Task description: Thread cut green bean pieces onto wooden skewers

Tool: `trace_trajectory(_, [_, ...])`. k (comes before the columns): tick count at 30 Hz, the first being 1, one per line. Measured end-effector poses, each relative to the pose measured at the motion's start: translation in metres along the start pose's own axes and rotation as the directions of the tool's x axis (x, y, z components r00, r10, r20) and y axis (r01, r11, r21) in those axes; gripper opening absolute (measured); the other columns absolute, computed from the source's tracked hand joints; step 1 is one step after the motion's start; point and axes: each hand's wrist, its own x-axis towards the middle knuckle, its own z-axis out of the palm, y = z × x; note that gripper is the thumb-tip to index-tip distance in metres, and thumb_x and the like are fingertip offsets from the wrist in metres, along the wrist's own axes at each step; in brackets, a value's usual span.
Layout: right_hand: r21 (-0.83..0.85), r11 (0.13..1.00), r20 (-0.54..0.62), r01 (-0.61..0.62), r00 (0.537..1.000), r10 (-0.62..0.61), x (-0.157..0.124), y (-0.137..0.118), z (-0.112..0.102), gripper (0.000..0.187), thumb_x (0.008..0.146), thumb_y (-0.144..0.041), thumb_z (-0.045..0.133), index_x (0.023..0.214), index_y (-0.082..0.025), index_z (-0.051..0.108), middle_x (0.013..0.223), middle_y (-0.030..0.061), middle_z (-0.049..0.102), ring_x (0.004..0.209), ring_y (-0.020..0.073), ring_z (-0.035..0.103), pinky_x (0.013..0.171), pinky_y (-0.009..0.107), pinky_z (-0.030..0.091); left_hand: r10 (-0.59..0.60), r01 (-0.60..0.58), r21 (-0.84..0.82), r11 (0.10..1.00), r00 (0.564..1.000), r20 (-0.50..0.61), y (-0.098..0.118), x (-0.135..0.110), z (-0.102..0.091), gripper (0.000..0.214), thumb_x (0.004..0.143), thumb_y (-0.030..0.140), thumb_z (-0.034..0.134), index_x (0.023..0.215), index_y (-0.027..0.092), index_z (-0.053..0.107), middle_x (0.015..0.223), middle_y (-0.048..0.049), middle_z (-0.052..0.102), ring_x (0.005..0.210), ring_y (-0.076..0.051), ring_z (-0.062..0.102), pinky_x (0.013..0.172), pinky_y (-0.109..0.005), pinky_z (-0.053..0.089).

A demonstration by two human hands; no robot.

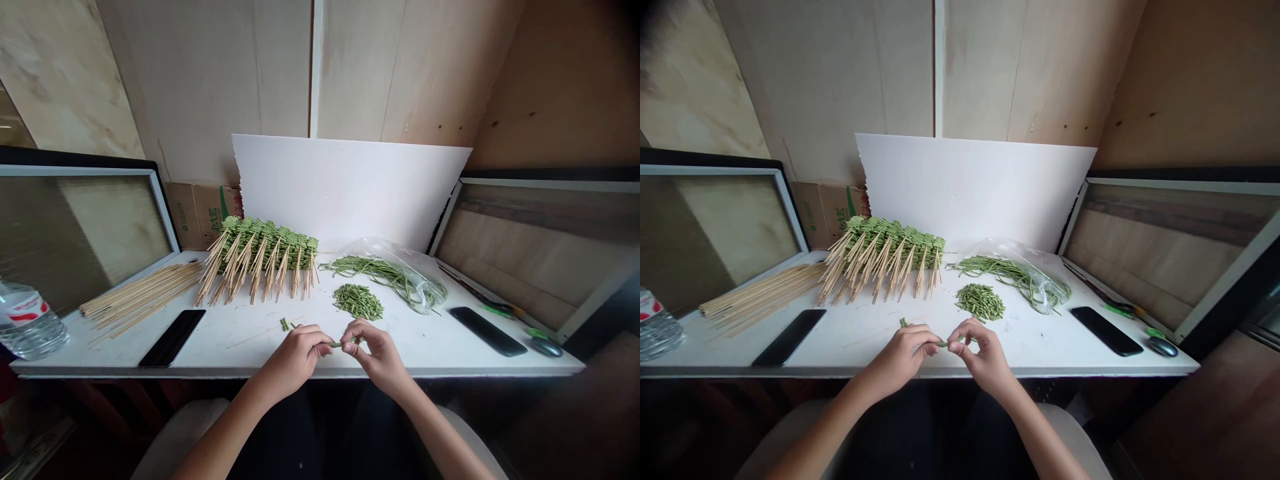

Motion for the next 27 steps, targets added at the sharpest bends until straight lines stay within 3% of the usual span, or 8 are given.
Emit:
trace_trajectory(3, [-0.11, 0.99, -0.003, 0.085, 0.996, -0.086, 0.0, -0.005, 0.0, 0.018, 0.093, -0.044, 0.074, 0.097, -0.026, 0.076, 0.087, 0.006, 0.07, 0.088, 0.0248, 0.06, 0.082, 0.039, 0.047, 0.035, -0.032, 0.105, 0.994, 0.999, -0.031, -0.004, -0.001, 0.003, 0.02, 0.098, 0.008, 0.06, 0.097, 0.02, 0.076, 0.089, -0.0033, 0.072, 0.086, -0.019, 0.063, 0.082, -0.031, 0.047])
trace_trajectory(7, [-0.143, 0.98, 0.007, 0.14, 0.99, -0.141, -0.002, -0.011, 0.006, 0.019, 0.097, -0.041, 0.068, 0.088, -0.025, 0.073, 0.082, 0.0047, 0.069, 0.085, 0.024, 0.058, 0.088, 0.042, 0.044, 0.067, -0.066, 0.151, 0.986, 0.998, -0.001, 0.0, -0.002, 0.007, 0.023, 0.094, 0.002, 0.059, 0.087, 0.019, 0.074, 0.084, -0.003, 0.071, 0.084, -0.019, 0.063, 0.083, -0.032, 0.046])
trace_trajectory(12, [-0.005, 0.999, 0.034, 0.052, 0.998, -0.052, -0.006, -0.007, 0.014, 0.032, 0.096, -0.053, 0.066, 0.082, -0.024, 0.07, 0.08, 0.0052, 0.063, 0.088, 0.0255, 0.056, 0.083, 0.039, 0.045, 0.034, -0.033, -0.033, 0.999, 0.999, 0.033, 0.008, -0.002, 0.005, 0.032, 0.088, -0.004, 0.056, 0.071, 0.018, 0.072, 0.073, -0.0011, 0.07, 0.073, -0.016, 0.064, 0.079, -0.029, 0.047])
trace_trajectory(19, [0.243, 0.969, 0.099, -0.04, 0.995, 0.016, -0.004, -0.004, 0.018, 0.041, 0.089, -0.063, 0.07, 0.078, -0.023, 0.068, 0.077, 0.0048, 0.06, 0.084, 0.0242, 0.055, 0.078, 0.037, 0.047, -0.013, 0.033, -0.284, 0.958, 0.997, 0.072, 0.006, -0.003, 0.004, 0.028, 0.086, 0.002, 0.058, 0.07, 0.017, 0.075, 0.073, -0.0036, 0.072, 0.071, -0.016, 0.067, 0.068, -0.026, 0.051])
trace_trajectory(24, [0.3, 0.952, 0.142, -0.064, 0.99, 0.022, -0.004, -0.007, 0.02, 0.043, 0.089, -0.064, 0.069, 0.076, -0.023, 0.066, 0.076, 0.004, 0.059, 0.08, 0.0231, 0.055, 0.076, 0.036, 0.047, -0.028, 0.068, -0.362, 0.93, 0.993, 0.114, 0.005, -0.003, 0.005, 0.027, 0.086, 0.002, 0.058, 0.072, 0.016, 0.076, 0.073, -0.004, 0.072, 0.07, -0.015, 0.067, 0.069, -0.026, 0.053])
trace_trajectory(27, [0.257, 0.966, 0.116, -0.019, 0.993, -0.011, -0.004, -0.007, 0.018, 0.041, 0.09, -0.062, 0.068, 0.078, -0.024, 0.068, 0.077, 0.0045, 0.06, 0.082, 0.0242, 0.056, 0.078, 0.038, 0.048, -0.029, 0.074, -0.36, 0.93, 0.991, 0.129, 0.005, -0.003, 0.003, 0.027, 0.088, 0.003, 0.057, 0.074, 0.016, 0.076, 0.075, -0.0045, 0.073, 0.071, -0.016, 0.068, 0.069, -0.026, 0.054])
